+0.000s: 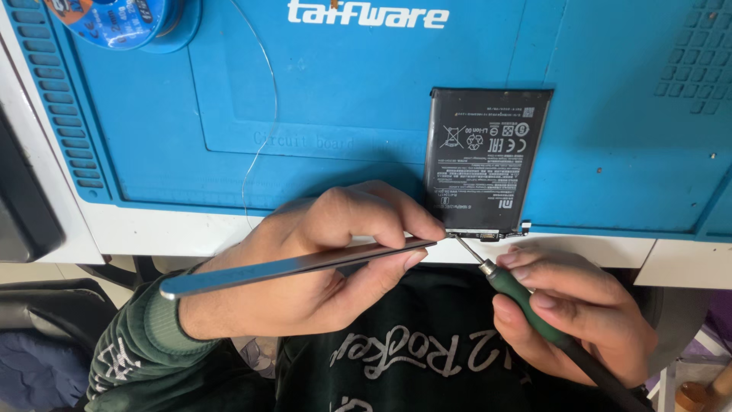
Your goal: The person disassembles a smartphone on a blue anti-static mat, using a screwdriver and tweezers to remove screws and separate internal components. They handle the battery, motherboard, and other small parts, placing them on the mat while continuing to unscrew and separate sections of the device.
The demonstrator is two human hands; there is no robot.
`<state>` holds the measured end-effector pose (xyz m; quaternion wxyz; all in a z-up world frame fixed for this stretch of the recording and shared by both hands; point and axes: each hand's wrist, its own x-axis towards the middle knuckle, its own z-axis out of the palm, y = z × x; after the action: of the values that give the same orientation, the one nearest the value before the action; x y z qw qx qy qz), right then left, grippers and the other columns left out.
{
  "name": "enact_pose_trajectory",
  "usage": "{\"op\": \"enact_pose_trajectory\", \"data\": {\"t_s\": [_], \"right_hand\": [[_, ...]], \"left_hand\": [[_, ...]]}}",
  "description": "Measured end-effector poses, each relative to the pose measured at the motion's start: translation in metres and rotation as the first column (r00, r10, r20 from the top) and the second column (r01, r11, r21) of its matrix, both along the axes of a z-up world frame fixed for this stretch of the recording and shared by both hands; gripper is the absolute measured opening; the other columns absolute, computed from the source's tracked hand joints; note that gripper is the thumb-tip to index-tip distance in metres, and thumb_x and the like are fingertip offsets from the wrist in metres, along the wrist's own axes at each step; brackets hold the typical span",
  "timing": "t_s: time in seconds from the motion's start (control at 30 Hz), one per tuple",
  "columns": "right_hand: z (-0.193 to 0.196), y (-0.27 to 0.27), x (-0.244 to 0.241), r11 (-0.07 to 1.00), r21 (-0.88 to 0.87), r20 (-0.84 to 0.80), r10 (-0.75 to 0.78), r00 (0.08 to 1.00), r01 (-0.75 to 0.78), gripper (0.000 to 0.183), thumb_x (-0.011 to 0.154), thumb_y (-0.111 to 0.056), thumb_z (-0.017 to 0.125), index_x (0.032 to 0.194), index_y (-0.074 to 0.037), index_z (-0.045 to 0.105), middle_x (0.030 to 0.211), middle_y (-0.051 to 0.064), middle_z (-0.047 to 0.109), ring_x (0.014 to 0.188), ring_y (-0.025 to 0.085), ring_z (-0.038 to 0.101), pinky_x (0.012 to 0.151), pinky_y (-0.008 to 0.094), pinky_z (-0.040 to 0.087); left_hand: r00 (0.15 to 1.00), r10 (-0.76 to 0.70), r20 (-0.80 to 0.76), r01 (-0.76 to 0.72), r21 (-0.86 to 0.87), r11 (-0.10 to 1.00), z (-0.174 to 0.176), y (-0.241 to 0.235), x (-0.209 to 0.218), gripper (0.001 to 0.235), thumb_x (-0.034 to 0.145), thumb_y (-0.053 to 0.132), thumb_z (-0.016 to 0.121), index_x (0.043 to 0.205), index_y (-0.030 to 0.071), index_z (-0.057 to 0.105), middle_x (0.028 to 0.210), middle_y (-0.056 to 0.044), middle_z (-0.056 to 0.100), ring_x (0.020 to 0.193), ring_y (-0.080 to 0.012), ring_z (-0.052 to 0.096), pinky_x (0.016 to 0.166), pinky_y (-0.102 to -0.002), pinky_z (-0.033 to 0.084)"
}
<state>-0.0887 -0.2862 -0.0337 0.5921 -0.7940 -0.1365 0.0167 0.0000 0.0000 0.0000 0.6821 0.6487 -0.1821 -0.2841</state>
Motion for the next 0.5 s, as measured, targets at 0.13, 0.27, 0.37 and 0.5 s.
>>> {"op": "enact_pose_trajectory", "data": {"t_s": [0.13,0.27,0.37,0.5], "right_hand": [[0.0005,0.0015,-0.0006,1.0,0.001,-0.004,-0.018,1.0,0.018,0.041,0.084,-0.003,0.08,0.112,-0.005,0.05,0.109,0.017,0.064,0.102,0.029,0.074,0.093,0.044,0.067],[0.0015,-0.001,0.0006,1.0,-0.004,-0.009,0.009,1.0,-0.009,0.041,0.084,-0.003,0.079,0.112,-0.005,0.049,0.109,0.018,0.063,0.102,0.03,0.074,0.094,0.044,0.067],[0.0018,-0.0019,0.0011,1.0,-0.006,-0.015,0.021,1.0,-0.021,0.042,0.084,-0.003,0.079,0.113,-0.005,0.049,0.11,0.018,0.063,0.103,0.03,0.074,0.095,0.044,0.066],[0.0014,-0.0004,0.0004,1.0,-0.008,-0.012,0.004,1.0,-0.004,0.042,0.084,-0.003,0.079,0.113,-0.005,0.049,0.11,0.017,0.063,0.103,0.029,0.074,0.094,0.044,0.067]], "left_hand": [[1.0,0.001,-0.009,-0.001,-0.01,1.0,-0.0066,-0.0012,-0.0036,0.022,0.113,0.003,0.062,0.117,0.003,0.041,0.125,-0.015,0.067,0.109,-0.0154,0.077,0.088,-0.021,0.066],[1.0,-0.001,-0.003,0.001,0.0,1.0,-0.0073,0.0,-0.0051,0.022,0.113,0.003,0.062,0.117,0.003,0.041,0.125,-0.015,0.068,0.109,-0.0155,0.077,0.088,-0.021,0.066],[1.0,-0.001,-0.005,0.001,-0.002,1.0,-0.0076,-0.0002,-0.005,0.022,0.113,0.003,0.062,0.117,0.003,0.041,0.124,-0.015,0.068,0.109,-0.0154,0.077,0.088,-0.021,0.066],[1.0,-0.002,-0.021,0.002,-0.017,1.0,-0.0073,0.0,-0.0045,0.021,0.114,0.003,0.061,0.117,0.003,0.041,0.125,-0.015,0.067,0.109,-0.0156,0.076,0.089,-0.021,0.066]]}}
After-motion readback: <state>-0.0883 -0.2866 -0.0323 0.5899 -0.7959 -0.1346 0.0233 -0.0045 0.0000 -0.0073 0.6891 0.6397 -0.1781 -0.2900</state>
